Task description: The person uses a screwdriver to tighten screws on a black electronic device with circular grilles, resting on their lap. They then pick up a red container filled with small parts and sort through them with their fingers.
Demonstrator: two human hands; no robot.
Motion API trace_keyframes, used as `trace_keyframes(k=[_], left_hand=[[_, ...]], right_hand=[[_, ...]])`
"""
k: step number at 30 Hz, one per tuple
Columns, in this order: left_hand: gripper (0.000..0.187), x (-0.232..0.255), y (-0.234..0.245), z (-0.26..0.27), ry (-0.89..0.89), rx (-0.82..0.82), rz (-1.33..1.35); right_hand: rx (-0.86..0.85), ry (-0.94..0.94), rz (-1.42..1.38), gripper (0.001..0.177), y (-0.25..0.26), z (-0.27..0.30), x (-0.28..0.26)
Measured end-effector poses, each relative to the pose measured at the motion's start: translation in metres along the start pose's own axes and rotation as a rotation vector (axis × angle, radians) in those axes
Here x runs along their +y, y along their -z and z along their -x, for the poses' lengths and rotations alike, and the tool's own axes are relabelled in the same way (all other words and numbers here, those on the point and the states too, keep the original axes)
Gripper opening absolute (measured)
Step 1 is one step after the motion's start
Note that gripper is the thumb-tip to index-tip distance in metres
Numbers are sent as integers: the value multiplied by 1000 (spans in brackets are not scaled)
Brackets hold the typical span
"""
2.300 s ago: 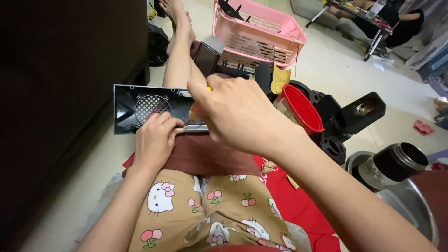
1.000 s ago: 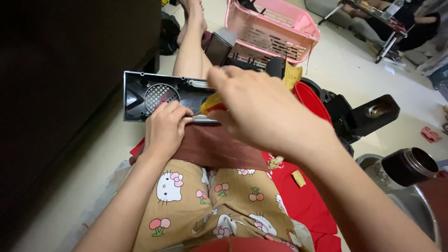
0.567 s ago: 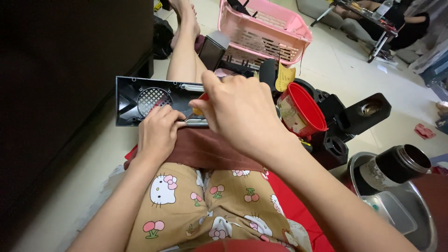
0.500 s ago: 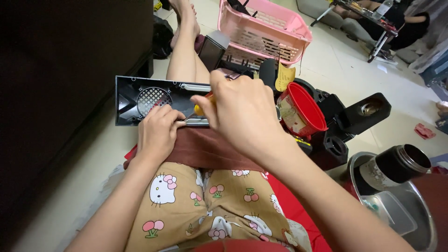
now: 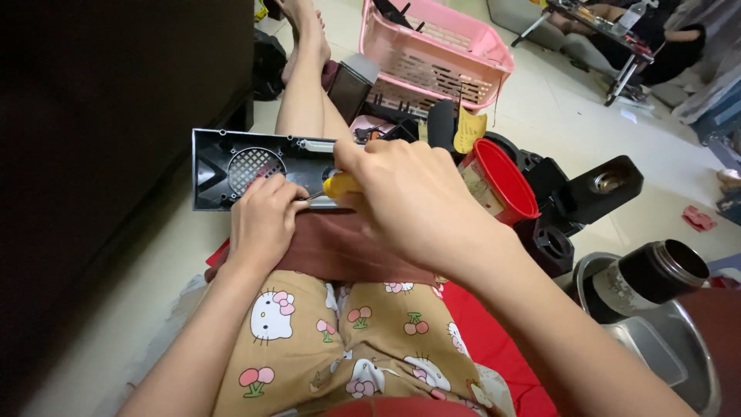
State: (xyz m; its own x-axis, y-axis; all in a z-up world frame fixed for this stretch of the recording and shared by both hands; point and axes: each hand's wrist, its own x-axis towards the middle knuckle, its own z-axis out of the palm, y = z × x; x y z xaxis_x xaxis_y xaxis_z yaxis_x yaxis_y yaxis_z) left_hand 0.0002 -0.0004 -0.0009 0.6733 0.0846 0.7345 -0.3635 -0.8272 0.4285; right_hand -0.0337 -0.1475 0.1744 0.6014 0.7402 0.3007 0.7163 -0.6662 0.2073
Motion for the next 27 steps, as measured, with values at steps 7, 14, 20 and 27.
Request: trace_keyframes(k=[7, 14, 20, 27], left_hand=[[4, -5, -3, 1, -2, -27, 15], [7, -15, -8, 3, 35, -97, -23], [5, -10, 0, 3, -12, -56, 37], [4, -28, 14, 6, 69, -150, 106]], right_hand=[[53, -210, -98, 25, -15, -4, 5], [3, -797, -471, 29, -25, 5, 31], [364, -1071, -1391, 21, -51, 49, 48], [694, -1204, -2010, 25, -76, 76, 17]])
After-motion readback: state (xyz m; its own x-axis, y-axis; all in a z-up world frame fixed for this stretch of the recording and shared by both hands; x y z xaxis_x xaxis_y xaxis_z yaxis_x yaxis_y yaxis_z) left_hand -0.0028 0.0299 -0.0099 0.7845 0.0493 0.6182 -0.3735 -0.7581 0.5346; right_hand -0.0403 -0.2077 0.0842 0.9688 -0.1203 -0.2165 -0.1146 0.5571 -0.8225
